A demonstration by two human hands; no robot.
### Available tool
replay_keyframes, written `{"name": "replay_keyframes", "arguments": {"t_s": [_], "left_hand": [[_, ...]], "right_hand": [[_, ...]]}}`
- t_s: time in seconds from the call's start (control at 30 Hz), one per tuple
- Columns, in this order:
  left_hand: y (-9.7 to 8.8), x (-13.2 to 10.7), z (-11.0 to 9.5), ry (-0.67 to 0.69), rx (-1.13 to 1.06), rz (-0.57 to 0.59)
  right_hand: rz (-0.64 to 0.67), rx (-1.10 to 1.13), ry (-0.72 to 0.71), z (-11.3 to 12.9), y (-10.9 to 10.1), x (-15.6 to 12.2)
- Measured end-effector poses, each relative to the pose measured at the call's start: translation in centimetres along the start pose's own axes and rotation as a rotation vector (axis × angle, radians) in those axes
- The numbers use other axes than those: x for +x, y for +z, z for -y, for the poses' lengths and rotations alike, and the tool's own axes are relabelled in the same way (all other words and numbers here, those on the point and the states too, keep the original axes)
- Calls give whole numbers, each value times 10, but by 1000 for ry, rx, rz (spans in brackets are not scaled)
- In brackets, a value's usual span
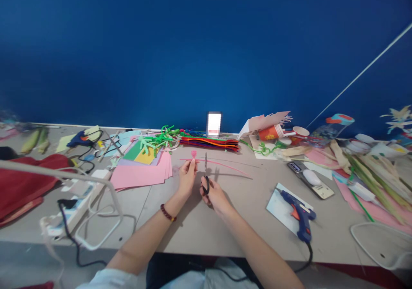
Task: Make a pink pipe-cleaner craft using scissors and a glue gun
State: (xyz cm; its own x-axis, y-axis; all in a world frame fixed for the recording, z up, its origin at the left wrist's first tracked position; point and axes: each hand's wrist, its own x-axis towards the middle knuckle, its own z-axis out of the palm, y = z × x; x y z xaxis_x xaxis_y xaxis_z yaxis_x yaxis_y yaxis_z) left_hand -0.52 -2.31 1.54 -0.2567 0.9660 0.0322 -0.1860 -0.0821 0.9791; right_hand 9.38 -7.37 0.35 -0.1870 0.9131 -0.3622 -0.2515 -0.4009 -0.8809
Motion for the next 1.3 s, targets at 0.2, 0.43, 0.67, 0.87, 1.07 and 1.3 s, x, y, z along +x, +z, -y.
{"name": "replay_keyframes", "arguments": {"t_s": [0.2,0.43,0.67,0.87,1.07,1.3], "left_hand": [[0,-1,3,-7,-1,11],[2,-4,4,-13,-28,15],[3,-5,5,-5,-67,1],[4,-5,6,-31,-70,4],[4,-4,7,-16,-60,5],[2,-6,7,-11,-48,13]], "right_hand": [[-53,-8,-33,4,4,-3],[-94,-22,-68,-1,4,2],[-104,-33,-89,-9,3,6],[-107,3,-61,-7,4,2],[-112,14,-55,-6,5,0],[-50,88,-24,-3,5,-3]]}}
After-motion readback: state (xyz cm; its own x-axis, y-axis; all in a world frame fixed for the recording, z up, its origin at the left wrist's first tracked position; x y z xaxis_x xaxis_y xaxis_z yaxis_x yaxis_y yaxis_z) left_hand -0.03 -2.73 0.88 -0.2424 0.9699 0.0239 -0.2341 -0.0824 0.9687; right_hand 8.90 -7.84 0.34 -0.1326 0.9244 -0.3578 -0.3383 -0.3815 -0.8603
